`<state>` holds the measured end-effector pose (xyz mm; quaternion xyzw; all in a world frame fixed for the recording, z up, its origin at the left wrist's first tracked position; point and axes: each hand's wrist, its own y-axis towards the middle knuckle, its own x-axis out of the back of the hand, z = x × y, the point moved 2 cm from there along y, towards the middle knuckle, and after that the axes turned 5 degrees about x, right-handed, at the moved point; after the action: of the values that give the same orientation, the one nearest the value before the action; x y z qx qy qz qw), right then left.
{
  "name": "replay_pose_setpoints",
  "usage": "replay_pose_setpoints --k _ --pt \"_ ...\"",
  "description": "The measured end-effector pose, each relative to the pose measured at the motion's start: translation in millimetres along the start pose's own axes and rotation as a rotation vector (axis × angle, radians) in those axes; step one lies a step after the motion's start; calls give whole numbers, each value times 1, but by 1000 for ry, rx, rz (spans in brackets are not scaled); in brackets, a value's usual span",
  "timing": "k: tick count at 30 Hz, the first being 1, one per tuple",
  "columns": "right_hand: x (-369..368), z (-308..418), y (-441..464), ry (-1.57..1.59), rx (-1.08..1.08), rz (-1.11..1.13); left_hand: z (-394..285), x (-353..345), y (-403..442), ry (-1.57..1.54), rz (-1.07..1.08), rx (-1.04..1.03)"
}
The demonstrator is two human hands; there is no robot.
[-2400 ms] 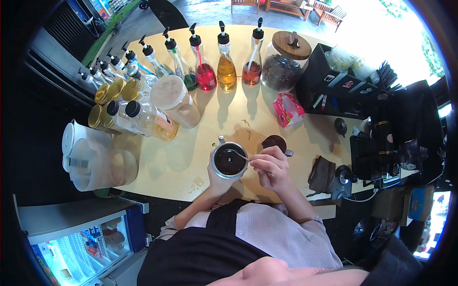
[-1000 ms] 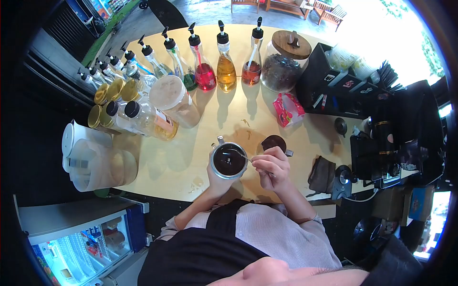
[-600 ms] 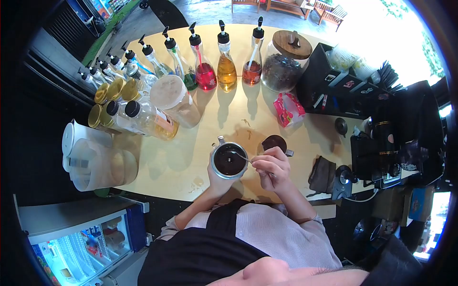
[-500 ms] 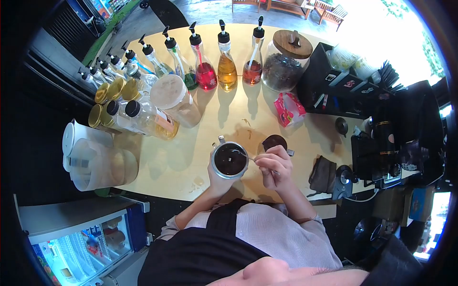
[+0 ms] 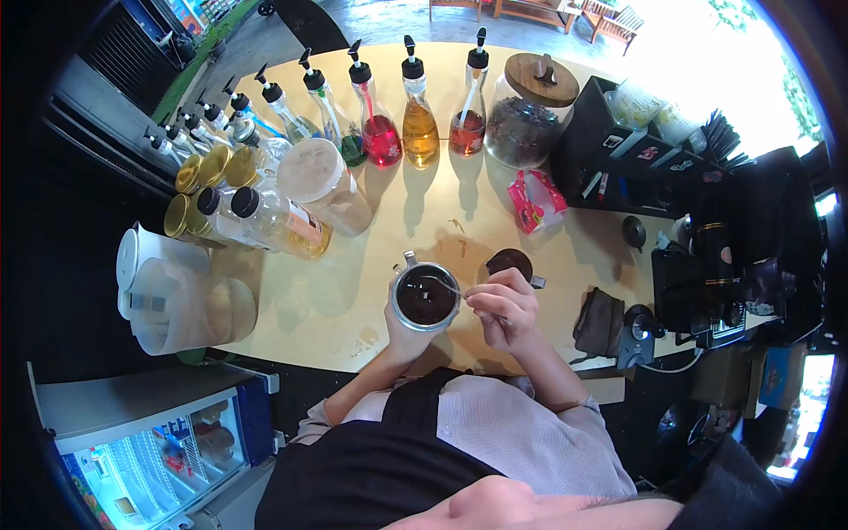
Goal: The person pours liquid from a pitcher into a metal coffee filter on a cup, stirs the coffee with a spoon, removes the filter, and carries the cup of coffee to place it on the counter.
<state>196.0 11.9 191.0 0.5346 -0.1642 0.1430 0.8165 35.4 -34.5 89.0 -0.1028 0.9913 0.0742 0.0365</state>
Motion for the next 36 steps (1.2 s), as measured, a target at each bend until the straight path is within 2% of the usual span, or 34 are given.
replay_pose_setpoints --k 36 --pt "-1 -3 -2 -12 -18 1 4 1 -2 -20 -28 18"
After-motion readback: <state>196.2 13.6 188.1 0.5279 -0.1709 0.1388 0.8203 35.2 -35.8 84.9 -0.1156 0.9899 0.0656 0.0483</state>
